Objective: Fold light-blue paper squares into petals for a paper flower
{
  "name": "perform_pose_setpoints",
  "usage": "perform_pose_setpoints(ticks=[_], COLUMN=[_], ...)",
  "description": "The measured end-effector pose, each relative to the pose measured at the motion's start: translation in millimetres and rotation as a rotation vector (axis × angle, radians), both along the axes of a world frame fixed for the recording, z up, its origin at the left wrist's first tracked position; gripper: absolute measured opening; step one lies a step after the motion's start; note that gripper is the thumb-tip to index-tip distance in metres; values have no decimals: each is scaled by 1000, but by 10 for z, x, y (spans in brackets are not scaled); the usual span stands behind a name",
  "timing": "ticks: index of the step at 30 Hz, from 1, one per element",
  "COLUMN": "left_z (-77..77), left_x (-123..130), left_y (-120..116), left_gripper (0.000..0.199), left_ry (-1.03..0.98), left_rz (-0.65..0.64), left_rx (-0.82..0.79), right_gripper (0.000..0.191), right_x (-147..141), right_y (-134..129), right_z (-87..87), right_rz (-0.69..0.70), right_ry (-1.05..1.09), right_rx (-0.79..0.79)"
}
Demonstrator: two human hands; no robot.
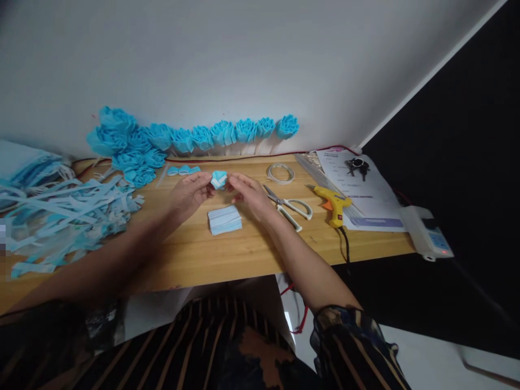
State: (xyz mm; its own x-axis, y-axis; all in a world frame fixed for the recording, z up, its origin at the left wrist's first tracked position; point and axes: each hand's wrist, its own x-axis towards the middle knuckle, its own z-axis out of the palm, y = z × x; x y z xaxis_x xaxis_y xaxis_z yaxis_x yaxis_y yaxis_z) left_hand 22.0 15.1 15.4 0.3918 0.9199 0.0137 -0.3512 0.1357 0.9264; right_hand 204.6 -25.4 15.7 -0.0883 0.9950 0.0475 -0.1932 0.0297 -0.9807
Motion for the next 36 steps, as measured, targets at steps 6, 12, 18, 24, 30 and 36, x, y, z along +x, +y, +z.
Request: perform_pose_setpoints(ticks=[6, 12, 18, 24, 30, 36], left_z=[-36, -26, -38, -6, 29, 9], left_x=[23, -14, -47, -87, -100, -86], left_y=[-79, -76, -62, -18, -4, 14], left_gripper=[27, 27, 22, 22, 21, 17], left_ry=[61, 251, 368, 438, 376, 367], left_rz=[6, 60, -15, -86, 9, 47], left_rx=[-28, 182, 240, 270, 270, 279], right_gripper=[33, 28, 30, 33, 32, 34], right_x=[-26, -36, -18, 61, 66, 60], right_y=[23, 7, 1, 4, 13, 13], right_z=[-13, -27, -11, 69, 63, 52], right_rz=[-62, -123, -89, -9, -23, -9], right_ry=[-114, -313, -338, -363, -344, -356], right_rx=[48, 134, 137, 127, 112, 115])
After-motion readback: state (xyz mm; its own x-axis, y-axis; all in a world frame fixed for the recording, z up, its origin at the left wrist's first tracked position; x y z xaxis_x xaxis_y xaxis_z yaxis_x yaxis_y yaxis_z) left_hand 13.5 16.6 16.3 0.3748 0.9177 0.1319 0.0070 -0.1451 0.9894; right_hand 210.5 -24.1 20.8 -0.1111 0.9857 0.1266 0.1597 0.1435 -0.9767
